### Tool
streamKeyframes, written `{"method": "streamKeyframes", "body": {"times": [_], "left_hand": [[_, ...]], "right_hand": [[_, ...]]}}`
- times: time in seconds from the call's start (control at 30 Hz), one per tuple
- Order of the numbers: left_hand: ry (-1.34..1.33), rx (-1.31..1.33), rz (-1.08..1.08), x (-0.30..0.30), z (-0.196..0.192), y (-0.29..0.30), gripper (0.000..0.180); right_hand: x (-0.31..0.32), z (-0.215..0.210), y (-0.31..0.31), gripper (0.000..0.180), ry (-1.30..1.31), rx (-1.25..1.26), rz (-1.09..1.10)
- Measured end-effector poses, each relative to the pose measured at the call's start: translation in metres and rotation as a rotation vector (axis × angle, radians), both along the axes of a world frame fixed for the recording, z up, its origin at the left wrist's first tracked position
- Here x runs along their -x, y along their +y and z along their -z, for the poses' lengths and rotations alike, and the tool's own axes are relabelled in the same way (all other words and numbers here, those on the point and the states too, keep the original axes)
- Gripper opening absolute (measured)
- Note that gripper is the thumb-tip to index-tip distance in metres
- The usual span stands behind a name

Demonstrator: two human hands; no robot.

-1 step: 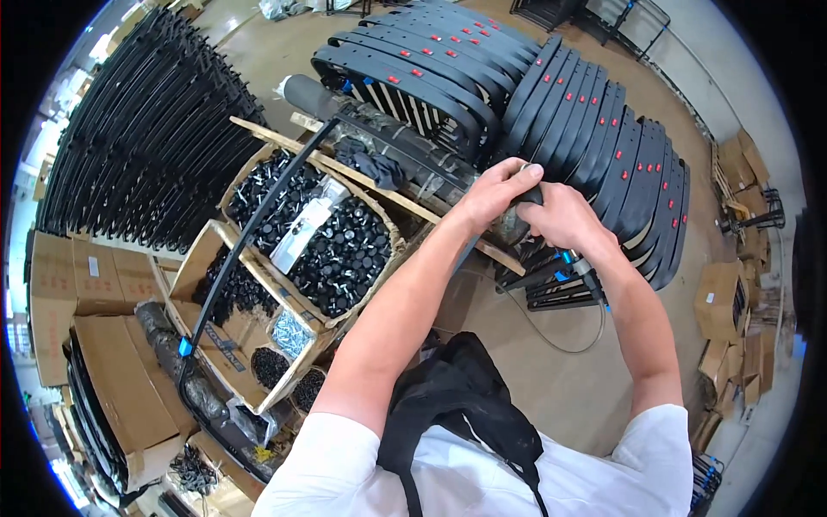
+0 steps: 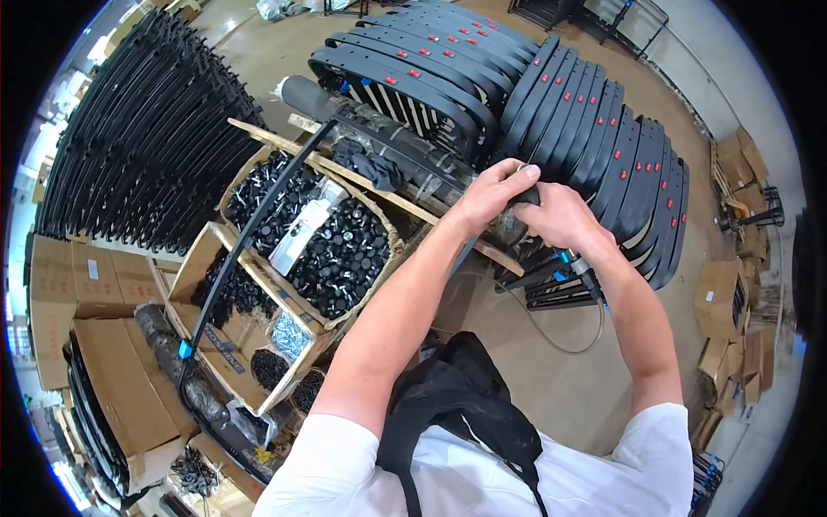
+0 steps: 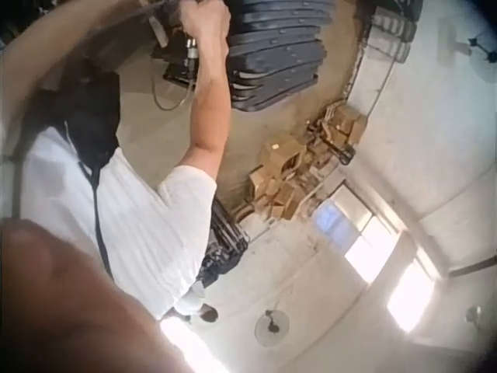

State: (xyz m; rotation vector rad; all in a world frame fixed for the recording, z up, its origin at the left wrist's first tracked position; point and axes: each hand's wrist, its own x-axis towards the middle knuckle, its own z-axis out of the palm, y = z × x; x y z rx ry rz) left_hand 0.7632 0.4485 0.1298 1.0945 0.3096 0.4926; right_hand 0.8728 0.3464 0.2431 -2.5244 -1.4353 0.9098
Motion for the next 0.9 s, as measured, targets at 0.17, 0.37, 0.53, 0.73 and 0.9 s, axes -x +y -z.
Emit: {"method": "streamKeyframes", "body": {"times": [0.17,0.37,0.53,0.73,0.9], "left_hand": [[-0.003,0.007,-0.013,-0.002,0.01,0.0,0.041],[0.015,0.033,-0.005,-0.002,0.01,0.005,0.041],[0.004,0.002,-0.031,-0.002,0.015,-0.001,0.038],[0.02,0.036,0.011,0.001,0.019,-0.001,0.036],[-0.034,0.072,-0.006,-0.002,0.016,0.0,0.033]], "right_hand": [[-0.001,-0.001,0.002,0.048,0.101,0.039,-0.023],[-0.011,0.018,0.008,0.043,0.062,-0.024,-0.086],[-0.016,0.038,0.001,0.036,-0.01,-0.157,-0.125],[-0.027,0.041,0.013,0.029,0.216,0.141,0.022],[-0.025,0.043,0.016,0.023,0.222,0.14,0.075]]}}
